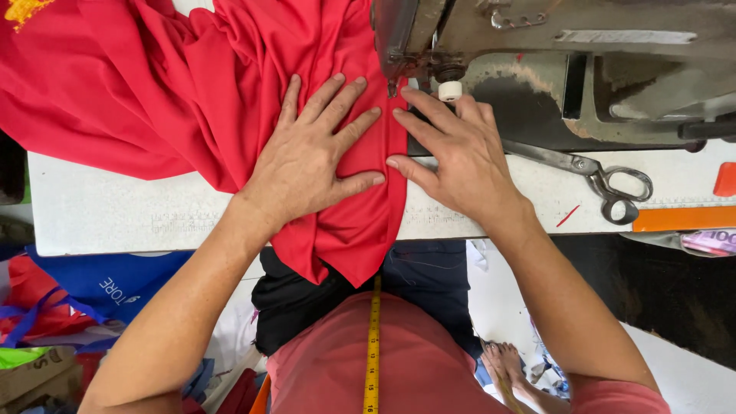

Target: Measuring a red garment with a yellow tape measure and aligning it on a sewing machine table

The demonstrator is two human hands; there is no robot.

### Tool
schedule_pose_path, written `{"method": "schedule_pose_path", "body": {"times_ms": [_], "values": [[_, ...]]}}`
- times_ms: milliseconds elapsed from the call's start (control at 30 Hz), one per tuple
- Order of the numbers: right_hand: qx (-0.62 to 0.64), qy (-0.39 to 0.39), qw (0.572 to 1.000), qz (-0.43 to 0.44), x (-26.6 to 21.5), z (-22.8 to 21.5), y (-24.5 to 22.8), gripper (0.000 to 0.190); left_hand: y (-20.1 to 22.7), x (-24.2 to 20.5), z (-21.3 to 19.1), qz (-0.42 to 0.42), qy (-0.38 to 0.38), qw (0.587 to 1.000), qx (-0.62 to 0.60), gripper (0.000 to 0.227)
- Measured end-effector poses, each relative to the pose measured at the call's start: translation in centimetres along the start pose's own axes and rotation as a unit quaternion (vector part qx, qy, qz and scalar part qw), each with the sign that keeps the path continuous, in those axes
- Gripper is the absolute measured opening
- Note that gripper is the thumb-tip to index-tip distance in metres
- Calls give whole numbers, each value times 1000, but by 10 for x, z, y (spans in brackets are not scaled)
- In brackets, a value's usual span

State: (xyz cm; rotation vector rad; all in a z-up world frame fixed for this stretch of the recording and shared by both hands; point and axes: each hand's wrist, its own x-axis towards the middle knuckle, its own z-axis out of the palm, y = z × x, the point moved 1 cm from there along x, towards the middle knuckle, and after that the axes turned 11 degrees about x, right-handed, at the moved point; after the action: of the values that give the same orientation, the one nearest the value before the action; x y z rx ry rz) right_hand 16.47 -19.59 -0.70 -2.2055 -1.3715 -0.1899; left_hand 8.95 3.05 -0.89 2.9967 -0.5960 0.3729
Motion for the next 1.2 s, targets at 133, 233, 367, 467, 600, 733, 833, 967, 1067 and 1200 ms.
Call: {"method": "schedule_pose_path", "body": {"times_ms": [133,233,367,467,600,733,833,967,1067,1200], "values": [[3,5,1000,6,3,4,7,50,-7,4,3,-1,0,1000,-15,78],[21,13,999,23,-5,-1,-3,53,-10,-7,-11,30,43,997,-64,61],[220,143,958,112,-48,-22,-74,26,-5,-51,-61,74,109,984,-121,22],[345,97,883,302,-97,6,-110,17,-3,-87,-74,74,43,991,-99,39],[372,-11,827,421,-105,56,-118,28,7,-104,-57,92,-18,994,-57,51],[438,150,820,335,-107,65,-128,22,28,-122,-37,139,74,987,-31,19],[276,204,906,249,-118,52,-133,24,51,-124,-47,150,77,984,-54,40],[118,194,960,164,-120,46,-134,28,65,-92,-54,104,110,980,-126,44],[87,168,972,139,-114,44,-133,30,50,-57,-21,58,144,985,-73,37],[174,131,960,175,-92,8,-119,21,45,-49,4,24,83,994,-66,53]]}}
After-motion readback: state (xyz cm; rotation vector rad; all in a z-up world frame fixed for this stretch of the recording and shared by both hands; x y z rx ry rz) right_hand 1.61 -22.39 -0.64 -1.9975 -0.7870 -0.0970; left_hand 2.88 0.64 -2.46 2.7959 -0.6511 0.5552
